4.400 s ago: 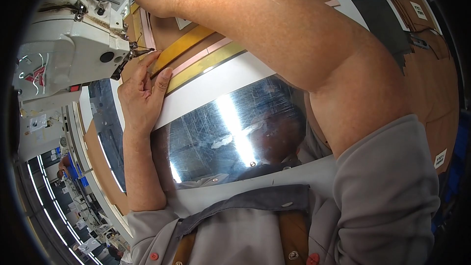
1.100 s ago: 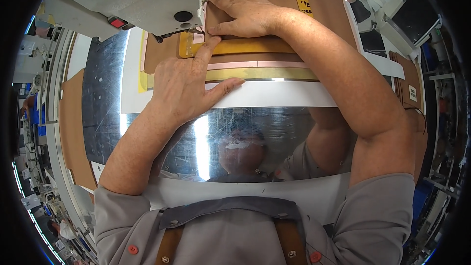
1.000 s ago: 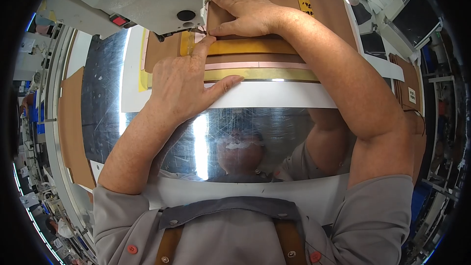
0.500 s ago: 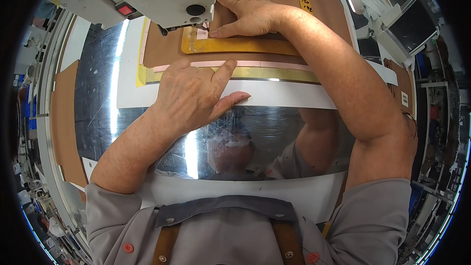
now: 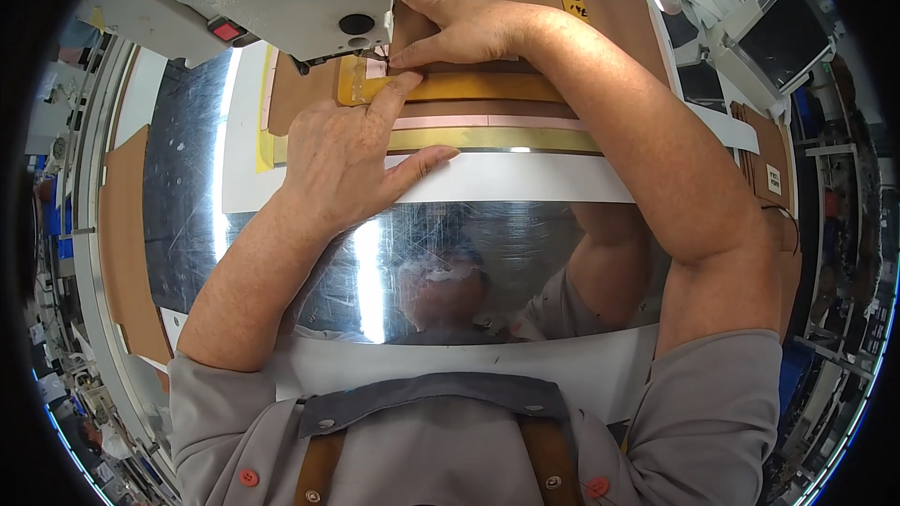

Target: Placing leather pieces into a template frame for an automated sewing machine in a workshop.

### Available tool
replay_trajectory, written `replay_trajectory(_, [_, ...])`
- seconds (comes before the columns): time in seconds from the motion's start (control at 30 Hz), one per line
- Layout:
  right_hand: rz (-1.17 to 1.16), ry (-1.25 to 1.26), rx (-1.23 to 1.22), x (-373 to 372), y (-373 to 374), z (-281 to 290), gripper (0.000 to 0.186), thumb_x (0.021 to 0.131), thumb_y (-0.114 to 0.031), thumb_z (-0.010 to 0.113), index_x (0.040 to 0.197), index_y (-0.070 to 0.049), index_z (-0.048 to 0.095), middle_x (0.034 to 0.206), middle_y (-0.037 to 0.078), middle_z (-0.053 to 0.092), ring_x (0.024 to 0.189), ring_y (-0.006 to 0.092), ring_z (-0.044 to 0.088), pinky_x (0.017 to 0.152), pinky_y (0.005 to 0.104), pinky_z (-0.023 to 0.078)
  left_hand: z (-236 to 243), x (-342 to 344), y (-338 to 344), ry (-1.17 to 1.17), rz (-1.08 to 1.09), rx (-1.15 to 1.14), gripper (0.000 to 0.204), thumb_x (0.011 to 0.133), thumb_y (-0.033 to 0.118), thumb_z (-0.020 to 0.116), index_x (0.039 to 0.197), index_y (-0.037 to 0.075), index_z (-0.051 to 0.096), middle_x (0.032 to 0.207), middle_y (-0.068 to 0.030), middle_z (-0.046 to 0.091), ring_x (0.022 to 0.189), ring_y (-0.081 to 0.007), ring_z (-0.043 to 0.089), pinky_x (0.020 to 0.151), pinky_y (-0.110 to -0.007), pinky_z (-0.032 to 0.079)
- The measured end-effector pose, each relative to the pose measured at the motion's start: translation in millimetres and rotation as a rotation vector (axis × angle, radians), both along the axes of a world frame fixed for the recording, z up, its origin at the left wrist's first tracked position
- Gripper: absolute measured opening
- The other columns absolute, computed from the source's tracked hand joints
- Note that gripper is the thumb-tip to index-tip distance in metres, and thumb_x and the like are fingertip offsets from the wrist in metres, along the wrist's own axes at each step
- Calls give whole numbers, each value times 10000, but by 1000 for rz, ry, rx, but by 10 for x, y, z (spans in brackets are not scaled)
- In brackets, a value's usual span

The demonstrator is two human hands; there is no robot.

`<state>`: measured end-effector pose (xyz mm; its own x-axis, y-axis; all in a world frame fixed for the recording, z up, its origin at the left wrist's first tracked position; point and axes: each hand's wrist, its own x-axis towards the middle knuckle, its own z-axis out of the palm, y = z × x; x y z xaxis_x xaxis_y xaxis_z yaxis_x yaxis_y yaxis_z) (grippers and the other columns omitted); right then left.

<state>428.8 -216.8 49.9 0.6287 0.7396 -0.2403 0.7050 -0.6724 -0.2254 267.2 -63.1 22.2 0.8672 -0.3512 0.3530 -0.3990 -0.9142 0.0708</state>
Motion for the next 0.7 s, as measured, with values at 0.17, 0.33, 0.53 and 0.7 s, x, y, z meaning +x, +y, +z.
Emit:
replay_trajectory(0.17, [36,-126,248,123,-68,-170,802,931,-580,595,1521,-56,451,1574,164,433,1487,264,371,1253,388,256,56,16,-53,147,87,-47,850,854,690,670,1314,-22,611,672,-125,687,530,-269,670,545,-379,538])
replay_trajectory(0.33, [15,-273,227,57,-19,-196,667,958,-519,596,1468,-94,533,1512,127,520,1414,270,472,1213,407,332,60,29,-27,140,86,-9,864,854,696,666,1295,-45,625,640,-125,674,521,-263,669,533,-383,532])
replay_trajectory(0.53, [28,-477,304,85,-83,-332,646,972,-521,541,1438,-74,548,1486,151,530,1395,306,473,1192,458,328,50,39,-28,135,88,9,862,850,703,668,1296,-34,627,612,-124,661,507,-255,660,525,-375,521])
replay_trajectory(0.7, [62,-350,224,61,-110,-197,700,983,-532,503,1483,-42,483,1527,185,471,1428,342,415,1207,516,261,42,38,-38,117,76,31,863,862,709,650,1295,-36,624,603,-121,654,495,-245,645,515,-369,508])
